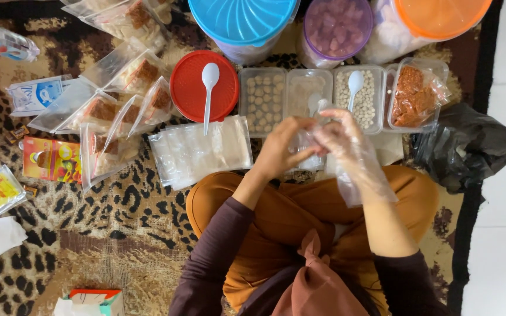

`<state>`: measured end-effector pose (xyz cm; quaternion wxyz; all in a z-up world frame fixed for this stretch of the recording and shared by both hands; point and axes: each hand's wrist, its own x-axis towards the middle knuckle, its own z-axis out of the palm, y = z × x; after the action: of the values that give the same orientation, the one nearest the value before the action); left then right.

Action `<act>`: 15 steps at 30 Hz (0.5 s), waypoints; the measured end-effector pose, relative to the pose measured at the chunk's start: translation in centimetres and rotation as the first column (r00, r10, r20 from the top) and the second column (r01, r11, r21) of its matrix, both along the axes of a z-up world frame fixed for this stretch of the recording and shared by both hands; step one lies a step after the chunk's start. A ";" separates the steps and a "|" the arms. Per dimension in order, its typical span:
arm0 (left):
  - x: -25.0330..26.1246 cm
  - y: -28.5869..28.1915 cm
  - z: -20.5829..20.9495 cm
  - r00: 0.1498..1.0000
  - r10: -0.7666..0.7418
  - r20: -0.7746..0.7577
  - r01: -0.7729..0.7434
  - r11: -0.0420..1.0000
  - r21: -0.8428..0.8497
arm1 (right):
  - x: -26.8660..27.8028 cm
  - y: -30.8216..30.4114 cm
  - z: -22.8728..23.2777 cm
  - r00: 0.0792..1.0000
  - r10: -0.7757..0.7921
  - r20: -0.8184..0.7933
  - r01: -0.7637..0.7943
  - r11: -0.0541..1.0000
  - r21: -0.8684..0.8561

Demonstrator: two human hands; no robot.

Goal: The person, wearing gloves, uses a small spoon to portion ingredients including small white pellets and other items from containers into small plastic bags, then seals the bags by hand.

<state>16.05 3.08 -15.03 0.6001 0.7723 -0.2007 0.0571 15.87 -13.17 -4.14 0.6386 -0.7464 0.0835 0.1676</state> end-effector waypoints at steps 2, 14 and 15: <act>0.5 1.0 0.4 0.993 0.099 -0.065 -0.105 0.990 -0.096 | 0.6 -1.1 -1.1 0.998 -0.026 0.064 0.026 1.000 -0.004; 1.0 2.4 0.6 0.850 0.450 -0.276 -0.507 0.840 -0.193 | 3.4 -7.6 -25.8 0.548 0.816 0.185 -0.072 0.267 -0.961; 1.0 2.4 0.6 0.845 0.459 -0.274 -0.512 0.841 -0.172 | 3.7 -8.0 -27.4 0.419 0.852 0.314 0.081 0.309 -0.947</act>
<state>17.08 5.48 -14.40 0.6725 0.7214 0.0794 0.1450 19.58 -21.14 -31.53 0.0345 -0.9266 -0.3643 -0.0868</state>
